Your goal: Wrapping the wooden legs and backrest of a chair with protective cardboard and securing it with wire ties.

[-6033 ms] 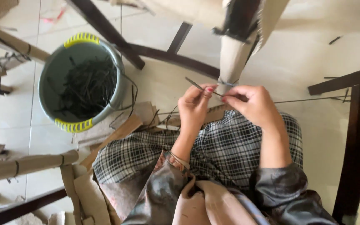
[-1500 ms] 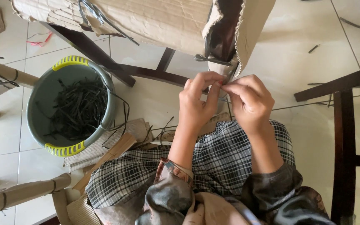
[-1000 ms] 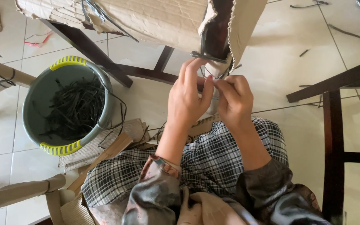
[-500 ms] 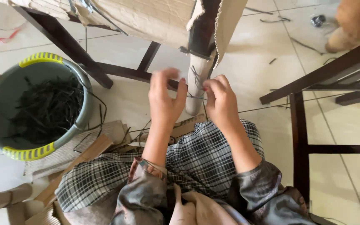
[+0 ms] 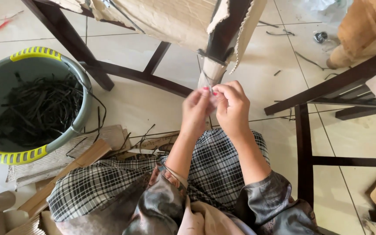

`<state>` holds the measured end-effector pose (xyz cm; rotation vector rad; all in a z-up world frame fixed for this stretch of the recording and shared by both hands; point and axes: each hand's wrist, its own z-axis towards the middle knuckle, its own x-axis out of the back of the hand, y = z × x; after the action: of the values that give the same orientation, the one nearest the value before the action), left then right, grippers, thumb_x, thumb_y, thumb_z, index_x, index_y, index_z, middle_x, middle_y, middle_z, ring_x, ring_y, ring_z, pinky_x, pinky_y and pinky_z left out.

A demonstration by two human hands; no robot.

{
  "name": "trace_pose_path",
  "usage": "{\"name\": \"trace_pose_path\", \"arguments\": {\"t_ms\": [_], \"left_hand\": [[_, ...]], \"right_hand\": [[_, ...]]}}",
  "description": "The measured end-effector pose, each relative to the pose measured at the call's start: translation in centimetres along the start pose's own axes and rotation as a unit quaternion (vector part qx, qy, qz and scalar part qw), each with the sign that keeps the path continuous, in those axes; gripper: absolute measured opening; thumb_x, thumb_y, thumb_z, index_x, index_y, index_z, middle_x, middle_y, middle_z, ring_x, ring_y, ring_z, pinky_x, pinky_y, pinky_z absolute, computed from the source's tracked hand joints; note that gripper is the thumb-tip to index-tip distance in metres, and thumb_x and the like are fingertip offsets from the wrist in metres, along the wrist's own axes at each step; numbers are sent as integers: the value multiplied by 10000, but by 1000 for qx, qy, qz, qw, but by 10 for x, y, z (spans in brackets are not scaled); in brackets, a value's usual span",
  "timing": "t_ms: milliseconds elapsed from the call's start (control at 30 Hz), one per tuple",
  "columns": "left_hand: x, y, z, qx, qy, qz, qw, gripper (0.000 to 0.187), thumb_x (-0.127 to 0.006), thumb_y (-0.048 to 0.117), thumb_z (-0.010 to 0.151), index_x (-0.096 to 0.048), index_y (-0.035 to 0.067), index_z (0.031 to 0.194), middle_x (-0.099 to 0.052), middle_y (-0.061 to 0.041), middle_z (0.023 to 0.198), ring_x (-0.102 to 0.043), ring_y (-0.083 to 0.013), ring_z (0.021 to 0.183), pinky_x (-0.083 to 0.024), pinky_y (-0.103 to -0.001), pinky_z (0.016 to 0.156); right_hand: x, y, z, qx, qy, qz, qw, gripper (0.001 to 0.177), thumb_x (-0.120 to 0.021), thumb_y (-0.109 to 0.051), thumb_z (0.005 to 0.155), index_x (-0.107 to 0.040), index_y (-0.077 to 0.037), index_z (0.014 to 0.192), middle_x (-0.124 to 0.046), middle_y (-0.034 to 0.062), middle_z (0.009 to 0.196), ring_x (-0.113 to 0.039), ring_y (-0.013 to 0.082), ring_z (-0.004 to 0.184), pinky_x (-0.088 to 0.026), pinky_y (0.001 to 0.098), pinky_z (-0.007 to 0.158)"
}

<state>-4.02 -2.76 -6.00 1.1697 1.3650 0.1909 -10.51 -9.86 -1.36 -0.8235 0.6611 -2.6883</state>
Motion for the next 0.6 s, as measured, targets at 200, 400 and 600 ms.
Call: {"name": "trace_pose_path", "arguments": {"t_ms": [200,400,600], "left_hand": [[14,-15,14,61,-95,-105,988,409,-735,267,981,-654,0,1280,-773,-109,1053,-777,-203,913,-653,-366,791],[8,-8,16,-14,22,-127,992,398,-830,86,871,-689,-34,1223,-768,-146,1032,-776,-243,867,-666,-351,796],[11,-8,17,-102,77,-150,980,259,-769,113,938,-697,-20,1148,-749,-148,1045,-753,-260,976,-639,-408,901]], "right_hand": [[-1,-2,-4,0,-3,-14,1000,76,-627,-76,1050,-695,-53,1022,-611,39,933,-694,274,866,-577,360,775],[5,-8,0,16,-5,-16,1000,30,-717,-55,998,-745,-53,1011,-645,32,907,-686,231,783,-566,330,656],[4,0,-3,2,24,-25,999,34,-726,-61,1007,-759,-68,1003,-630,11,878,-667,198,740,-551,298,618]]}}
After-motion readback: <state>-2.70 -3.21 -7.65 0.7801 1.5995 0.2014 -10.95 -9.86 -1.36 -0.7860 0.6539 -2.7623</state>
